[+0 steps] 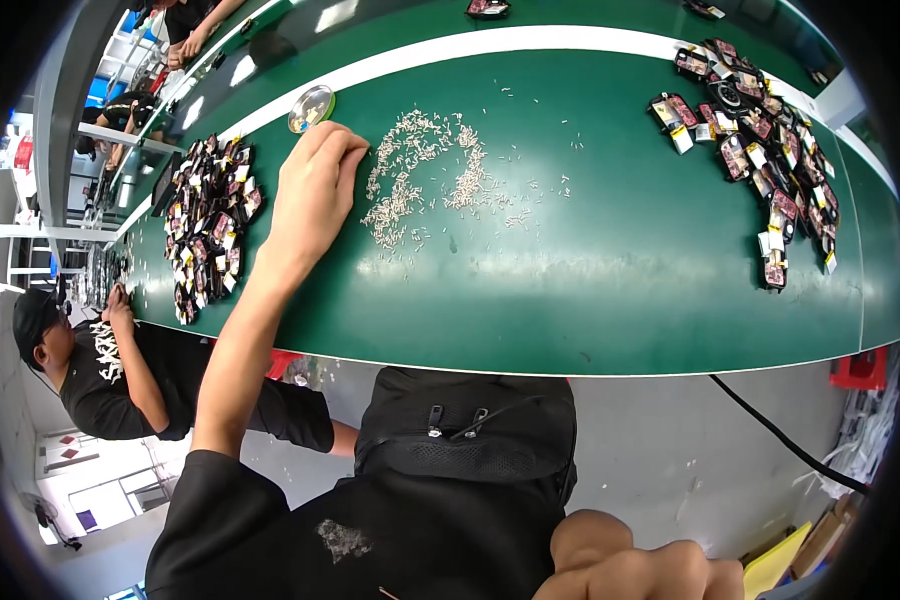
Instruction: Using an electric screwdriver to assemble small plastic or electronic components on a factory assembly line.
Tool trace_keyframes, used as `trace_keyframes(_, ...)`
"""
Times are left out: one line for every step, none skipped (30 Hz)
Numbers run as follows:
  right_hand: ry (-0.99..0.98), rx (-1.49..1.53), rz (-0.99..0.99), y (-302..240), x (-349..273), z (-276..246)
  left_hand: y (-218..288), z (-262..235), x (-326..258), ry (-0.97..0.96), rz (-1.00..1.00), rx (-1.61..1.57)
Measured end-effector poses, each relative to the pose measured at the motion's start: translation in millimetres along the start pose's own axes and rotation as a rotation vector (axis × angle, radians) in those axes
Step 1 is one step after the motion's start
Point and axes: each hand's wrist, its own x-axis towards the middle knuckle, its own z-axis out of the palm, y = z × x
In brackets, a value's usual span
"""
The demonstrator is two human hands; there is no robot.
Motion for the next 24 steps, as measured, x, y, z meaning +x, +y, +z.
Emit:
trace_keyframes(0.000, -0.004, 0.005, 1, 3, -4, -1, -4, -4, -0.002, -0.049, -0.019)
trace_keyframes(-0.208, 0.072, 0.071, 4, 15, -16, -2, -4, -4, 0.002, -0.048, -0.017)
trace_keyframes(-0.415, 0.152, 0.147, 6, 29, -29, -2, -7, -7, 0.010, -0.135, -0.017)
trace_keyframes(-0.414, 0.145, 0.152, 7, 43, -40, 4, -10, -10, 0.017, -0.221, -0.031)
trace_keyframes(-0.584, 0.246, 0.262, 10, 62, -57, 12, -16, -12, -0.035, -0.318, -0.113)
trace_keyframes(-0.766, 0.330, 0.372, 13, 74, -68, 21, -24, -18, -0.026, -0.330, -0.125)
trace_keyframes(-0.779, 0.129, 0.342, 6, 81, -77, 38, -26, -19, -0.034, -0.333, -0.266)
trace_keyframes(-0.775, -0.092, 0.289, -4, 82, -81, 58, -25, -18, -0.050, -0.319, -0.431)
trace_keyframes(-0.705, -0.092, 0.305, 12, 87, -93, 64, -32, -36, -0.042, -0.363, -0.512)
trace_keyframes(-0.631, -0.100, 0.318, 26, 94, -106, 70, -35, -55, -0.014, -0.412, -0.610)
trace_keyframes(-0.560, -0.074, 0.312, 36, 96, -105, 83, -37, -66, -0.034, -0.501, -0.793)
trace_keyframes(-0.490, -0.051, 0.302, 46, 97, -103, 97, -40, -72, -0.054, -0.589, -0.978)
trace_keyframes(-0.467, -0.021, 0.313, 52, 99, -103, 108, -44, -77, -0.062, -0.607, -1.009)
trace_keyframes(-0.447, 0.005, 0.317, 54, 100, -101, 119, -48, -79, -0.070, -0.702, -1.191)
trace_keyframes(-0.453, 0.015, 0.327, 58, 101, -101, 125, -47, -83, -0.075, -0.799, -1.359)
trace_keyframes(-0.451, 0.011, 0.324, 61, 100, -102, 128, -42, -88, -0.076, -0.816, -1.381)
trace_keyframes(-0.459, 0.005, 0.326, 64, 98, -101, 129, -40, -93, -0.052, -0.807, -1.529)
trace_keyframes(-0.467, 0.001, 0.328, 66, 96, -100, 130, -38, -97, -0.022, -0.795, -1.675)
trace_keyframes(-0.464, -0.014, 0.337, 66, 95, -98, 132, -36, -99, -0.039, -0.756, -1.697)
trace_keyframes(-0.478, -0.024, 0.341, 69, 92, -98, 133, -37, -99, -0.029, -0.770, -1.700)
trace_keyframes(-0.493, -0.033, 0.345, 71, 90, -97, 135, -40, -97, -0.032, -0.799, -1.700)
trace_keyframes(-0.492, -0.037, 0.357, 72, 92, -102, 135, -42, -97, -0.035, -0.826, -1.699)
trace_keyframes(-0.581, -0.082, 0.351, 75, 96, -103, 135, -40, -98, -0.032, -0.823, -1.712)
trace_keyframes(-0.671, -0.126, 0.343, 78, 97, -101, 137, -35, -103, 0.031, -0.776, -1.705)
